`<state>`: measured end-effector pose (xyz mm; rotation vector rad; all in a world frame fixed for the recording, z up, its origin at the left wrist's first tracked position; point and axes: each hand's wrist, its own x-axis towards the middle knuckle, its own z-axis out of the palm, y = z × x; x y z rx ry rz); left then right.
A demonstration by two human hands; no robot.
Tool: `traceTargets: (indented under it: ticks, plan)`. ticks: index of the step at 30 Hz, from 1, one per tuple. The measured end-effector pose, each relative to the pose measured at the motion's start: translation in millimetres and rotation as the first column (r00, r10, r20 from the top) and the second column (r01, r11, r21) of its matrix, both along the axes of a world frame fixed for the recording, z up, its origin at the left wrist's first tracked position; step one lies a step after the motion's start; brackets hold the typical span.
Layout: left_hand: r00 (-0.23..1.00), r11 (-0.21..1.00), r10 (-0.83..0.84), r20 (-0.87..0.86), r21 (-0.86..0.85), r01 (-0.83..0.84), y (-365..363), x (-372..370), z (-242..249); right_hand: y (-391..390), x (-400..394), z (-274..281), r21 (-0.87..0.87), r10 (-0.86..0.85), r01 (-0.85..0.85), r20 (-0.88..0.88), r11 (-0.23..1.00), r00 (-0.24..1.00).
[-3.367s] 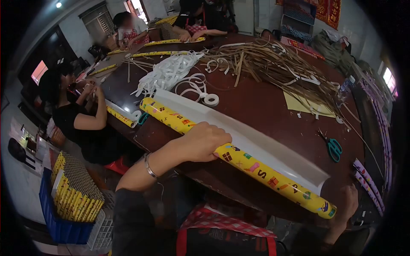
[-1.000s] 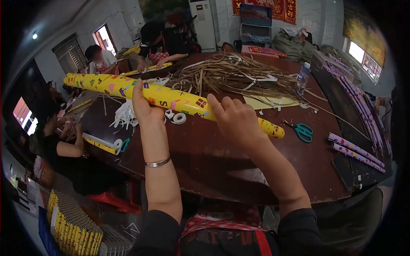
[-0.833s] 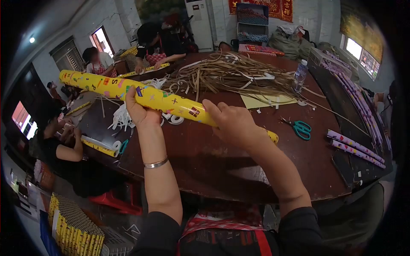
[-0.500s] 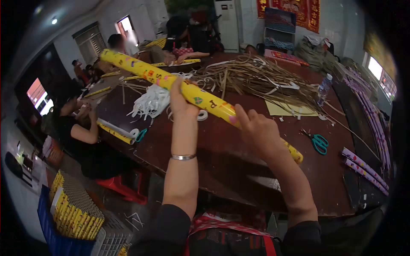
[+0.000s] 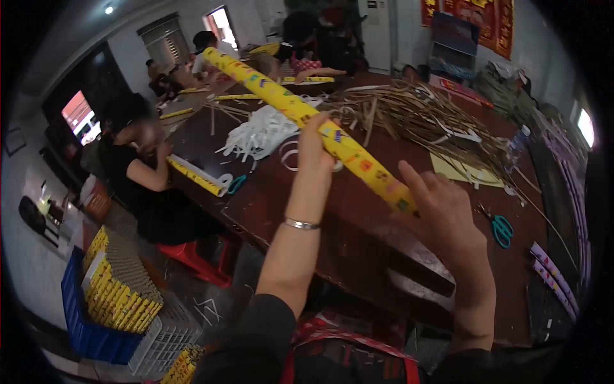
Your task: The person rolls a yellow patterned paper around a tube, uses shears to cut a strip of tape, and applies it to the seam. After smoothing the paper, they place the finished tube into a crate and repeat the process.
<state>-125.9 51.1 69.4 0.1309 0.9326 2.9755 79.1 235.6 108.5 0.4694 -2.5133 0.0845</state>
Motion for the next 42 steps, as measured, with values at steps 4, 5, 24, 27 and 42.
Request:
traceTargets:
  ticks: [4,5,24,27,42]
  plan:
    - [0.971,0.978,-0.21,-0.119,-0.013,0.21,-47.5,-35.9,-9.6,50.6,42.0,30.0,-0.079,0.084,-0.127,-0.41,0.989,0.908]
    - [0.972,0.975,-0.222,-0.078,-0.038,0.22,-59.6,-48.3,-12.2,58.3,51.6,30.5,-0.07,0.051,-0.089,-0.432,0.994,0.901]
    - [0.984,0.972,-0.168,0.058,0.174,0.156,-153.4,-120.1,-35.6,105.7,137.2,-70.6,-0.629,-0.093,-0.337,-0.549,0.701,0.831]
    - [0.979,0.954,-0.189,0.069,0.248,0.167,-119.4,-104.7,-30.8,81.7,119.8,-69.9,-0.663,0.032,-0.45,-0.541,0.599,0.84]
    - [0.969,0.966,-0.239,0.069,0.114,0.23,-16.7,-40.4,-43.0,10.6,6.7,-72.2,-0.433,0.168,-0.413,-0.498,0.801,0.85]
